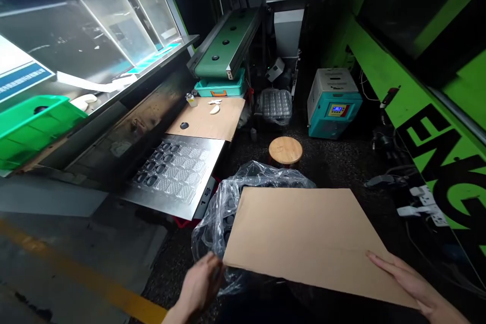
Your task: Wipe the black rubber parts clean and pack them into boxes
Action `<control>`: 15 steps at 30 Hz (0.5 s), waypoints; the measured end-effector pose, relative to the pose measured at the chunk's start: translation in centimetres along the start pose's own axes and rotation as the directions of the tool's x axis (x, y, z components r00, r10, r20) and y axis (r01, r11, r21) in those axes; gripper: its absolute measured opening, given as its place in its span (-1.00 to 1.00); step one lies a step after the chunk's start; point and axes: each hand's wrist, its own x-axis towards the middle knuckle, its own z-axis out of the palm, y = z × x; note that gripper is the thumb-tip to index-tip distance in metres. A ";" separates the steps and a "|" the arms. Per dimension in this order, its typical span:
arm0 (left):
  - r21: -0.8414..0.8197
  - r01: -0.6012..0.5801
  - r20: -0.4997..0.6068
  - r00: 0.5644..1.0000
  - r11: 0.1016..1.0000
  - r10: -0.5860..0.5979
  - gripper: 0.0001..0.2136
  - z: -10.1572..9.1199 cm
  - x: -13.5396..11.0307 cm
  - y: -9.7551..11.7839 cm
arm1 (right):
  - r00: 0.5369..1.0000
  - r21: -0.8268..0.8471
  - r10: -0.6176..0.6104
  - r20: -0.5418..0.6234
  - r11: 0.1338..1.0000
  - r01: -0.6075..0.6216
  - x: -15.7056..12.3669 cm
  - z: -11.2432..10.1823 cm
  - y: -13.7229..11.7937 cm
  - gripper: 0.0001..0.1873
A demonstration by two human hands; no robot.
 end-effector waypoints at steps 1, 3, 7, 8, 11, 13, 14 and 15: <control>0.036 0.052 -0.162 0.986 0.998 -0.046 -0.71 -1.7 1.3 -0.3 | 1.000 -0.023 -0.010 -0.003 1.000 0.010 0.1 0.3 0.1 -0.55; 0.080 0.185 -0.406 0.903 0.979 -0.138 -0.60 -4.0 4.6 -1.2 | 0.999 -0.093 -0.030 0.026 0.995 0.032 -0.1 1.4 0.0 -0.52; -0.283 0.435 -0.193 0.847 0.855 -0.495 -0.35 -3.8 9.9 -3.8 | 0.995 -0.206 -0.038 0.095 0.977 0.057 -0.7 4.0 -0.3 -0.40; -0.378 0.465 -0.078 0.846 0.801 -0.528 -0.49 -3.3 10.4 -4.4 | 0.995 -0.208 -0.037 0.092 0.976 0.056 -0.7 4.4 -0.3 -0.39; -0.516 0.438 0.012 0.863 0.736 -0.505 -0.55 -3.0 10.3 -5.7 | 0.996 -0.208 -0.050 0.072 0.976 0.064 -0.1 4.8 0.3 -0.40; -0.585 0.383 -0.005 0.879 0.715 -0.476 -0.40 -4.4 9.5 -6.0 | 0.994 -0.219 -0.081 0.073 0.971 0.095 0.6 5.1 0.7 -0.41; -0.634 0.359 0.008 0.888 0.685 -0.459 -0.33 -5.5 9.3 -6.0 | 0.992 -0.219 -0.093 0.088 0.969 0.111 1.0 5.5 0.8 -0.41; -0.684 0.345 0.036 0.896 0.643 -0.442 -0.29 -6.7 9.1 -5.9 | 0.988 -0.214 -0.103 0.112 0.969 0.126 1.5 6.0 0.9 -0.40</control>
